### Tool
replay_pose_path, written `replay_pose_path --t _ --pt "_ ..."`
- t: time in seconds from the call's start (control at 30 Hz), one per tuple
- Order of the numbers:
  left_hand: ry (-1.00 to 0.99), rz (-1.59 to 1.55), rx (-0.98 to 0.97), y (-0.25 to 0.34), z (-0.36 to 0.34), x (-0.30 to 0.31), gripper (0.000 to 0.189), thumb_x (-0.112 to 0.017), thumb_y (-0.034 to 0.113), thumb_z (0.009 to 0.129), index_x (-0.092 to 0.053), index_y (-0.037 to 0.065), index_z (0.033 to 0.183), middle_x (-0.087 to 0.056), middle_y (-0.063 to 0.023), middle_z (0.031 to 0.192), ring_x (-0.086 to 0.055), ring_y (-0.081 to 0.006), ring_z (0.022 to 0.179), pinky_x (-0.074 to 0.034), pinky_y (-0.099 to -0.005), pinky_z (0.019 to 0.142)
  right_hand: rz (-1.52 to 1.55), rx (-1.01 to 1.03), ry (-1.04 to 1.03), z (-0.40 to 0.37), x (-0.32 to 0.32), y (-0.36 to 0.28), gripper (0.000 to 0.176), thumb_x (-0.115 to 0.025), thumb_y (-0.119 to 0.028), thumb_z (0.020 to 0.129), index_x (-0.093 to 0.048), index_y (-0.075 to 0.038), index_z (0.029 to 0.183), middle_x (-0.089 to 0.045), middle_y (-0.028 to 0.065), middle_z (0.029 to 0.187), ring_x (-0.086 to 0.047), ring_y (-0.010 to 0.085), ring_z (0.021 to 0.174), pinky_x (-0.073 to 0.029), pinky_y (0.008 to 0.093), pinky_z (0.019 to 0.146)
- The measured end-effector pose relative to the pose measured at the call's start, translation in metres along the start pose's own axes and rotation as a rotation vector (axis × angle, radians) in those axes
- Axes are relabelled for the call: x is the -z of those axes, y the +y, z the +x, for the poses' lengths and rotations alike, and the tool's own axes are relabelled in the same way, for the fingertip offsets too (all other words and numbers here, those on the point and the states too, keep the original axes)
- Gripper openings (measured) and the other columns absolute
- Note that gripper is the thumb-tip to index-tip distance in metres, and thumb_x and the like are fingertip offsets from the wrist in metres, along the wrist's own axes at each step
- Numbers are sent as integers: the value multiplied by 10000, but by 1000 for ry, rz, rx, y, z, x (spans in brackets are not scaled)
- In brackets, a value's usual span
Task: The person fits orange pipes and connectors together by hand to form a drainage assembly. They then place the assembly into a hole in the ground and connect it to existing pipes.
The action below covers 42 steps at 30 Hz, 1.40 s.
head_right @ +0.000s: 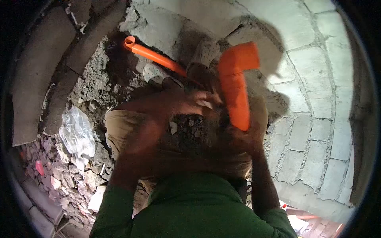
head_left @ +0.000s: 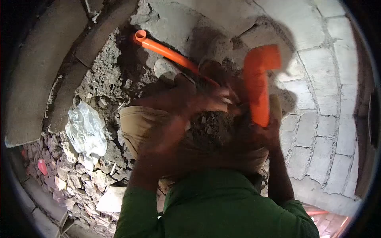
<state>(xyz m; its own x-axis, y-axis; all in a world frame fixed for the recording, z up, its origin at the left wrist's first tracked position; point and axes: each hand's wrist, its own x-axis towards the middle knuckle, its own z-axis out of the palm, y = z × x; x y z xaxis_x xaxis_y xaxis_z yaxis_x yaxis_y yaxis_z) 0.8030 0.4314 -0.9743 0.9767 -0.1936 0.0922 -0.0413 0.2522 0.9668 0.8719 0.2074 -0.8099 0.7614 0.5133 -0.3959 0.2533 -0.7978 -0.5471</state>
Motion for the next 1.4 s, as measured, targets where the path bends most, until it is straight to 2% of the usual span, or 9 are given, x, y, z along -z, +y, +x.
replay_pose_path --t 0.2,0.27,0.33,0.4,0.47,0.6,0.93,1.2,1.4 --pt "940 -150 372 -42 -60 205 471 -687 399 885 -642 61 1210 -640 -56 1080 -608 -156 927 -527 -322 772 -139 412 190 42 47 19 632 -769 -297 723 -550 2 1235 -668 127 993 -662 262 913 -526 407 791" --pt "1144 -322 97 -121 -86 263 438 -753 417 819 -691 81 1092 -603 -18 841 -551 -136 723 -471 -302 659 -125 10 160 56 46 17 631 -751 -318 704 -567 8 1213 -675 134 989 -662 254 899 -529 408 791" --pt "1172 -266 10 -225 -118 312 391 -760 391 818 -694 81 1046 -595 -5 821 -537 -121 688 -456 -290 627 -109 96 104 65 51 38 635 -745 -330 682 -578 8 1193 -677 137 984 -660 247 891 -531 408 792" --pt "1190 -200 -88 -224 -112 339 345 -767 364 817 -696 81 1001 -586 8 801 -522 -106 654 -440 -279 596 -144 147 62 75 47 48 658 -726 -355 628 -599 19 1154 -685 123 963 -660 223 869 -534 390 792" --pt "1442 -363 261 -161 -77 329 201 -740 331 867 -702 134 880 -485 54 663 -449 -101 589 -353 -297 543 -188 123 60 82 46 36 679 -713 -368 596 -608 29 1136 -689 107 947 -660 206 855 -534 373 791" --pt "1409 -439 -3 -200 -52 377 272 -755 325 839 -660 117 985 -542 62 702 -444 -68 531 -350 -259 479 -101 -16 -23 92 58 45 675 -754 -328 556 -618 24 1117 -698 153 983 -675 262 918 -530 406 802" --pt "1427 -818 -394 -270 -17 414 274 -698 183 915 -584 86 1144 -619 -36 1046 -585 -215 1072 -464 -430 983 -104 -65 -62 139 37 31 916 -798 -350 484 -543 18 1283 -652 141 1172 -626 235 1061 -491 375 927" --pt "1370 -959 -671 -256 -16 386 377 -533 420 1012 -579 102 1209 -640 -32 1089 -599 -211 1069 -452 -402 991 555 41 -660 259 -96 -66 735 -721 -196 822 -422 3 1463 -588 129 1345 -586 186 1167 -461 350 1001" --pt "1158 -1148 -676 -246 -25 381 504 -474 541 996 -561 114 1249 -614 -75 1189 -577 -279 1131 -445 -479 1018 301 135 -667 318 -197 -33 654 -656 -233 907 -423 -5 1474 -606 81 1299 -587 150 1108 -472 312 960"
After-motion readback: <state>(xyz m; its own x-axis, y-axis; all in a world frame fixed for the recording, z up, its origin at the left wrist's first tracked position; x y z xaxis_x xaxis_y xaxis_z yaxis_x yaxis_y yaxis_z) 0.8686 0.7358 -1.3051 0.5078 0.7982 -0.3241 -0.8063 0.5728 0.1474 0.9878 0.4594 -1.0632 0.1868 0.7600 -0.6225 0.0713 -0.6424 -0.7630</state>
